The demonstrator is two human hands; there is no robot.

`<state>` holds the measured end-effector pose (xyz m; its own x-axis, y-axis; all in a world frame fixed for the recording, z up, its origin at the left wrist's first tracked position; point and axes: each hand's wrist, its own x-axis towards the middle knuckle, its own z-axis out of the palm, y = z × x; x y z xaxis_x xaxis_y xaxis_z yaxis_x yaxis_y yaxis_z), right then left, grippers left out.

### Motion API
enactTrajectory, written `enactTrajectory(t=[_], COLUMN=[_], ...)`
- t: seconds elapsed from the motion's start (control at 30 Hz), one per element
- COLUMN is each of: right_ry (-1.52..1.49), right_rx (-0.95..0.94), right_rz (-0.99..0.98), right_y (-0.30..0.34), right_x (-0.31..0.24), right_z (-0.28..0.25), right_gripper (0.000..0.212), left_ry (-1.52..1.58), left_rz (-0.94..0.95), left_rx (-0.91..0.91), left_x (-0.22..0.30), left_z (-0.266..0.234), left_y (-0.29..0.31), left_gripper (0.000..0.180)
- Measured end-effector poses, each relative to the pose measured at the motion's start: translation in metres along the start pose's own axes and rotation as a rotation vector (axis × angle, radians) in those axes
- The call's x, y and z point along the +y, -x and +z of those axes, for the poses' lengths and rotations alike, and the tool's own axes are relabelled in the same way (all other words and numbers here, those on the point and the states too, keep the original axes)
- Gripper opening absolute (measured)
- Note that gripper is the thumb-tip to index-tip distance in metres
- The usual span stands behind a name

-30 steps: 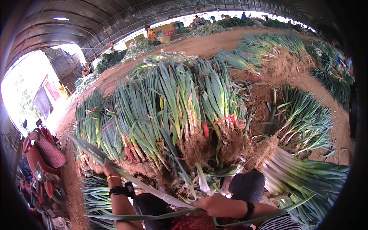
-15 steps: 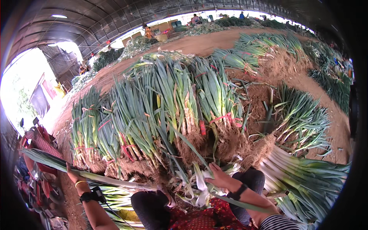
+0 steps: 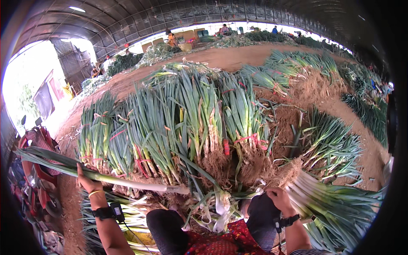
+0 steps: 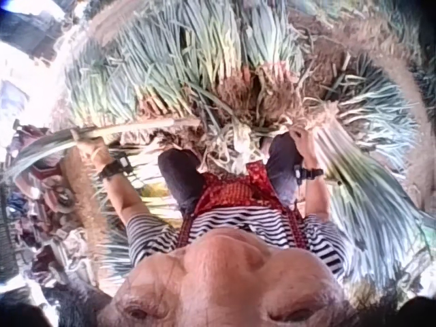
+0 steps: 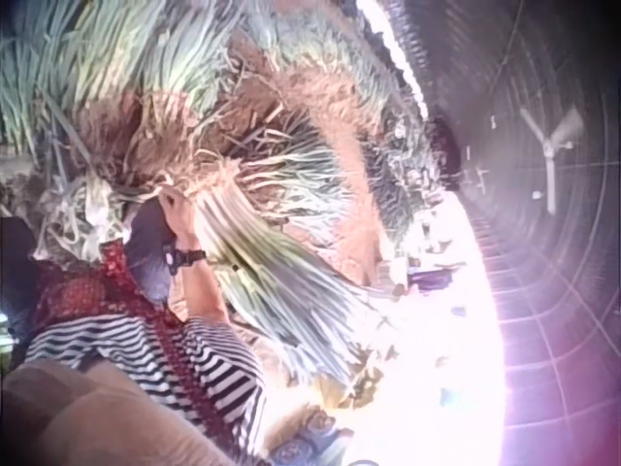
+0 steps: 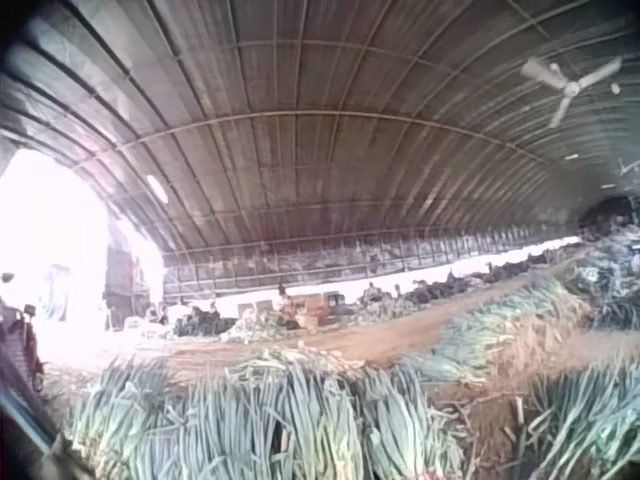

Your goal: The person cleans leeks by hand by peeling away the outer layers and shaking off dirt. They then gather the cleaned leeks and place them onto a metal rack.

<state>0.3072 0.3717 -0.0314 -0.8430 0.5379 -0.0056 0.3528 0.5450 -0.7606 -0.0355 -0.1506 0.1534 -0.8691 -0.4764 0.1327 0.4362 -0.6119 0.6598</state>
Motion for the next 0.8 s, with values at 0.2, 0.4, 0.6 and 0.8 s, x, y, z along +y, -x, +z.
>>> enactTrajectory(t=[0.2,0.4,0.6,0.8], right_ry=[-0.636,-0.406,-0.127,0.123], right_rx=[0.3,0.01,-0.302,-0.081], right_rz=[0.163,0.152,0.241,0.078], right_y=[0.015,0.078,0.164,0.167], right_x=[-0.024,-0.05,-0.051,-0.217], right_z=[0.01,-0.056,-0.161,-0.228], right_gripper=[0.029,0.029,0.031,0.028], left_ry=[0.113,0.078,0.135,0.156], left_rz=[0.004,-0.029,-0.036,-0.124], left_rx=[-0.09,-0.184,-0.173,-0.274], left_x=[0.006,0.011,0.026,0.022], left_z=[0.019,0.033,0.049,0.063], left_y=[0.013,0.014,0.026,0.046], left_gripper=[0.021,0.021,0.025,0.029])
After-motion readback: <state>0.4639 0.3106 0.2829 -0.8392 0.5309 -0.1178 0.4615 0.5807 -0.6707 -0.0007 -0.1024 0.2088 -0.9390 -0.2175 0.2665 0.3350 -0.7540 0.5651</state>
